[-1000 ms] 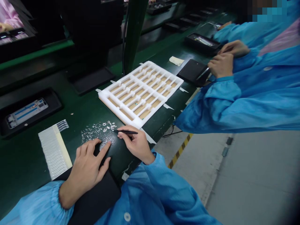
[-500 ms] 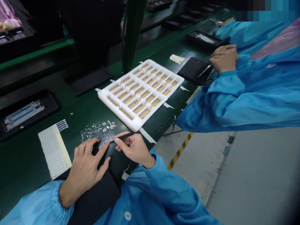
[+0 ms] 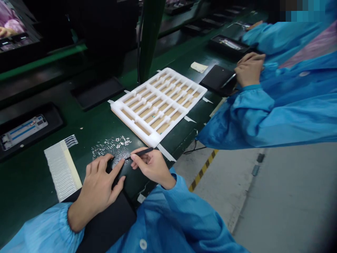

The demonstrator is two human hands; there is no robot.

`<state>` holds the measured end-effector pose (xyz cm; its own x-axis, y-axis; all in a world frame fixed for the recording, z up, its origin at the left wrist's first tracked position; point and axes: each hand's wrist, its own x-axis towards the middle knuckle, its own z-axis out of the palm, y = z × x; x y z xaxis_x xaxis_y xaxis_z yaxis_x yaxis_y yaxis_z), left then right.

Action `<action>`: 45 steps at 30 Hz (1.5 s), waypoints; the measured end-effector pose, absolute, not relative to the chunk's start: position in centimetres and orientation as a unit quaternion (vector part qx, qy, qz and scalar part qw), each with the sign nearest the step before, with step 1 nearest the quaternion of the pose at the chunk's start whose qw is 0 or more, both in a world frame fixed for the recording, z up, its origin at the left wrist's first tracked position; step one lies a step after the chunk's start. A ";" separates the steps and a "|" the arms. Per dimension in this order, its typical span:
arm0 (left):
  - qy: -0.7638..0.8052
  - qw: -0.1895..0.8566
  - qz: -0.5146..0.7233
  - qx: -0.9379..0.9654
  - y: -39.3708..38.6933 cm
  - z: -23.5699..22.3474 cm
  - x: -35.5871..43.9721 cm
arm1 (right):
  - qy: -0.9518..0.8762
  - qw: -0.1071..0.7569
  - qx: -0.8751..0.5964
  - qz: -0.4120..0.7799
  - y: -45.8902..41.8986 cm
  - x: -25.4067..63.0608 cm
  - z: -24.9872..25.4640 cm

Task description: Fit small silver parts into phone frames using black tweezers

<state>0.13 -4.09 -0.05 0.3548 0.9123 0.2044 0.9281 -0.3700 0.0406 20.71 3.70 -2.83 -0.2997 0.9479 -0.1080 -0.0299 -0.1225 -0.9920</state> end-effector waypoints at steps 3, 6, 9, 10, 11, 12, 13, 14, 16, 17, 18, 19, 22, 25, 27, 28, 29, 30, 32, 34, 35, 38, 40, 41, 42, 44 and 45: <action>-0.557 0.042 -0.097 -0.824 -4.0 0.0 0.2 | -0.524 0.428 -0.445 0.587 3.6 20.8 -2.9; -0.552 0.044 -0.097 -0.827 -4.0 0.1 0.2 | -0.537 0.469 -0.462 0.527 3.8 20.8 -3.1; -0.550 0.042 -0.097 -0.828 -4.0 0.2 0.2 | -0.566 0.494 -0.466 0.467 4.3 20.7 -3.3; -0.551 0.042 -0.097 -0.828 -3.9 0.2 0.2 | -0.575 0.495 -0.465 0.456 4.5 20.7 -3.4; -0.552 0.042 -0.097 -0.827 -3.9 0.2 0.3 | -0.582 0.494 -0.462 0.452 4.6 20.6 -3.5; -0.552 0.042 -0.097 -0.827 -4.0 0.1 0.3 | -0.585 0.492 -0.461 0.450 4.7 20.6 -3.5; -0.553 0.043 -0.098 -0.827 -4.0 0.1 0.3 | -0.585 0.493 -0.460 0.451 4.8 20.6 -3.6; -0.552 0.043 -0.098 -0.827 -4.0 0.1 0.3 | -0.583 0.496 -0.459 0.451 4.9 20.6 -3.6; -0.552 0.044 -0.099 -0.827 -4.0 0.0 0.3 | -0.582 0.500 -0.455 0.452 5.0 20.5 -3.8; -0.552 0.044 -0.099 -0.827 -4.1 0.0 0.2 | -0.583 0.501 -0.453 0.452 5.0 20.5 -3.8; -0.553 0.044 -0.098 -0.826 -4.1 0.0 0.2 | -0.585 0.502 -0.451 0.450 5.1 20.5 -3.9; -0.553 0.045 -0.097 -0.826 -4.1 0.0 0.2 | -0.588 0.502 -0.449 0.448 5.1 20.5 -4.0; -0.554 0.044 -0.099 -0.825 -4.1 -0.1 0.2 | -0.590 0.505 -0.448 0.443 5.2 20.5 -4.2; -0.555 0.043 -0.104 -0.824 -4.1 -0.1 0.2 | -0.592 0.501 -0.450 0.441 5.2 20.6 -4.3; -0.555 0.043 -0.106 -0.824 -4.1 -0.1 0.2 | -0.594 0.498 -0.451 0.443 5.2 20.6 -4.2; -0.555 0.044 -0.106 -0.824 -4.1 -0.1 0.2 | -0.593 0.497 -0.451 0.444 5.1 20.6 -4.2; -0.554 0.046 -0.106 -0.824 -4.1 -0.2 0.2 | -0.591 0.499 -0.451 0.445 5.1 20.6 -4.2; -0.554 0.046 -0.107 -0.824 -4.1 -0.2 0.2 | -0.588 0.501 -0.452 0.446 5.0 20.7 -4.2; -0.553 0.046 -0.108 -0.825 -4.1 -0.2 0.2 | -0.584 0.507 -0.453 0.444 5.0 20.7 -4.3; -0.551 0.048 -0.110 -0.826 -4.1 -0.1 0.2 | -0.584 0.506 -0.453 0.444 5.0 20.7 -4.4; -0.550 0.050 -0.112 -0.826 -4.1 -0.1 0.2 | -0.587 0.504 -0.452 0.445 5.0 20.7 -4.4; -0.547 0.057 -0.117 -0.827 -4.0 -0.1 0.2 | -0.589 0.502 -0.451 0.444 5.0 20.6 -4.5; -0.546 0.061 -0.117 -0.827 -4.0 -0.1 0.1 | -0.585 0.507 -0.452 0.443 5.1 20.6 -4.4; -0.546 0.063 -0.117 -0.827 -4.0 -0.1 0.1 | -0.582 0.511 -0.453 0.441 5.0 20.6 -4.3; -0.545 0.065 -0.117 -0.827 -4.0 -0.2 0.1 | -0.578 0.516 -0.454 0.440 5.0 20.6 -4.2; -0.546 0.068 -0.120 -0.827 -4.1 -0.1 0.1 | -0.566 0.524 -0.456 0.444 4.6 20.6 -3.9; -0.546 0.068 -0.123 -0.826 -4.2 -0.1 0.1 | -0.559 0.523 -0.456 0.454 4.4 20.6 -3.6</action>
<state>0.06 -4.16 -0.09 0.3731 0.8854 0.2773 0.9189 -0.3940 0.0217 20.64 4.37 -3.62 -0.0364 0.9846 0.1708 0.0355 0.1720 -0.9844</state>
